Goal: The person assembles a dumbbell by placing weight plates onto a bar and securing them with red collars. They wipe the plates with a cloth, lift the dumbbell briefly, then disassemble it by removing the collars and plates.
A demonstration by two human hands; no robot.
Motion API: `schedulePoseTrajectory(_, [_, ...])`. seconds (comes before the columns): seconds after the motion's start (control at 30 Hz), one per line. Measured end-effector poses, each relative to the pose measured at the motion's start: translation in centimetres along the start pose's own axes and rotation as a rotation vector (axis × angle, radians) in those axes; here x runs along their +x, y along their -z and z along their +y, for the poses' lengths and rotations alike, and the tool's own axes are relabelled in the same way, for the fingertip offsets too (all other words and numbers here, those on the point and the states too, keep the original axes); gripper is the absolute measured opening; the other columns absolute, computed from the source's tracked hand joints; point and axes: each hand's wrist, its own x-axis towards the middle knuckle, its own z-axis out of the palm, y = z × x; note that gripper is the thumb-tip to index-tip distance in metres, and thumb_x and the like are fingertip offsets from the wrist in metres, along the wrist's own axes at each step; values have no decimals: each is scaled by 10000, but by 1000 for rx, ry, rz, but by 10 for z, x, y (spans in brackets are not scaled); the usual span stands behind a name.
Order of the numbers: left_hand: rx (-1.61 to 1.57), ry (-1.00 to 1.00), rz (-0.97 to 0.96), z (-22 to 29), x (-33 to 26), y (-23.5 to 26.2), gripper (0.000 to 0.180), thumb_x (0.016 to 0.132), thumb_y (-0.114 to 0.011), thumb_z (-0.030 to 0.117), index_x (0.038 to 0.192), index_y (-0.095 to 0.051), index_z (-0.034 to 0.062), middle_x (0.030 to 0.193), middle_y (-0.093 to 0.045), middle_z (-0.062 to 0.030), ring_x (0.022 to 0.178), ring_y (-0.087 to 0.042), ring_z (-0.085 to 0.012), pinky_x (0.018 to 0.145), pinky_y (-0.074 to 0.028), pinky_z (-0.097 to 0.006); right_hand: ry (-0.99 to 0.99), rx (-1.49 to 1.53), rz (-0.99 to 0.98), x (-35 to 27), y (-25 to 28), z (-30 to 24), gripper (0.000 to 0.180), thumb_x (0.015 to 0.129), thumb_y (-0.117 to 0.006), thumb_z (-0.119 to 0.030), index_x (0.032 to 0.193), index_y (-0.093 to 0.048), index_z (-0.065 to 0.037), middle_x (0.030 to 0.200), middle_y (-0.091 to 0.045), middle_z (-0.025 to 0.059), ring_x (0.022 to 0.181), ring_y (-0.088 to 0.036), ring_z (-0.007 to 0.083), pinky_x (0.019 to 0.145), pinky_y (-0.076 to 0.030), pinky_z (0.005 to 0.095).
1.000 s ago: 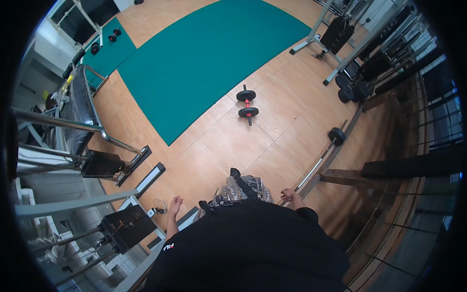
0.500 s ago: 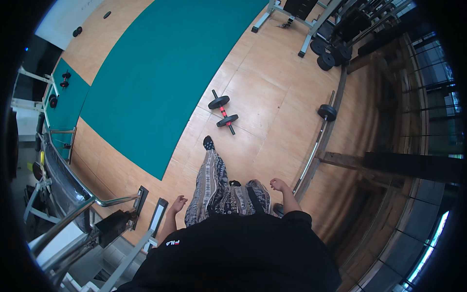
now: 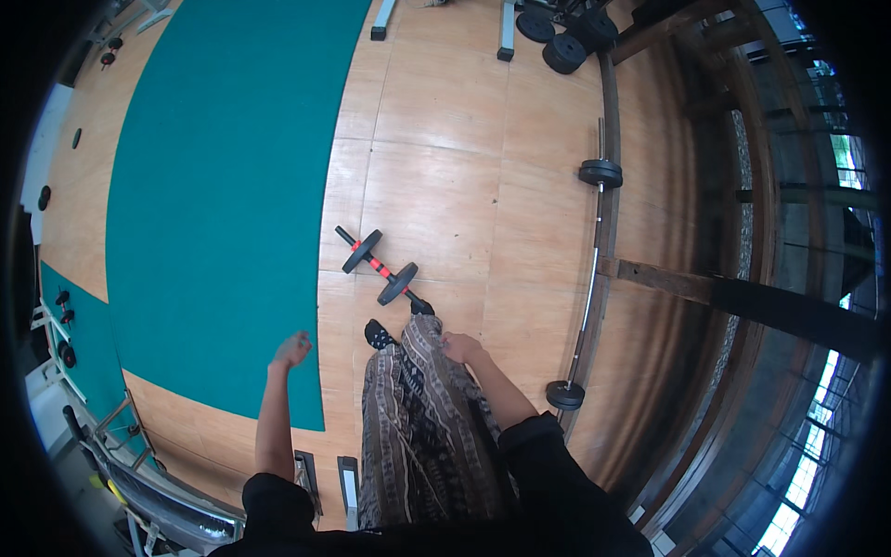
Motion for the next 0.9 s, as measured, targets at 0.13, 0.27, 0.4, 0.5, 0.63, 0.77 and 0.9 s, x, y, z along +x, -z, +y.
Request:
schedulePoseTrajectory(0.13, [-922,-78,250,42,132,46,401,908,-530,244,1266,-483,69,1088,-622,-160,959,-610,-214,853,-462,-307,98,-488,47,90,10,-11,397,792,-605,-351,1131,-571,-149,1074,-627,112,1068,-572,264,938,-399,465])
schedulePoseTrajectory(0.27, [-246,-208,315,67,205,37,346,861,-546,126,1199,-512,62,1190,-557,-103,1126,-521,-247,942,-430,-371,86,-489,83,172,18,0,473,760,-663,-387,1159,-559,-155,1072,-624,86,1077,-557,260,943,-374,485])
schedulePoseTrajectory(0.4, [369,-285,233,78,265,11,442,778,-555,36,1210,-506,117,1337,-444,-23,1305,-365,-202,1021,-383,-405,-98,-334,-62,230,7,16,563,745,-693,-453,1184,-533,-139,1141,-604,94,1126,-539,258,953,-405,464])
schedulePoseTrajectory(0.5, [524,-328,250,82,311,-2,546,760,-581,28,1281,-453,128,1370,-425,-2,1326,-344,-202,1026,-382,-408,-116,-282,-43,263,-21,22,612,737,-702,-450,1223,-510,-132,1189,-582,103,1119,-546,287,929,-441,441])
schedulePoseTrajectory(0.63, [813,-337,52,95,361,-14,635,757,-623,51,1341,-402,170,1371,-439,12,1347,-321,-178,1116,-219,-492,-170,-93,-94,307,-71,28,577,756,-678,-390,1231,-511,-108,1163,-590,141,1132,-542,304,929,-448,445])
schedulePoseTrajectory(0.77, [934,-230,-1,100,381,-35,341,807,-623,214,1146,-590,199,1184,-576,20,1251,-420,-165,1122,-94,-575,-98,150,42,329,-107,37,521,793,-621,-368,1223,-513,-93,999,-637,190,992,-604,353,858,-490,436])
schedulePoseTrajectory(0.9, [817,-195,27,74,366,-52,279,801,-608,306,1057,-606,194,1081,-617,-11,1160,-492,-199,1104,-158,-575,-86,66,179,315,-96,49,425,821,-586,-337,1163,-537,-89,952,-648,182,928,-620,352,820,-500,441])
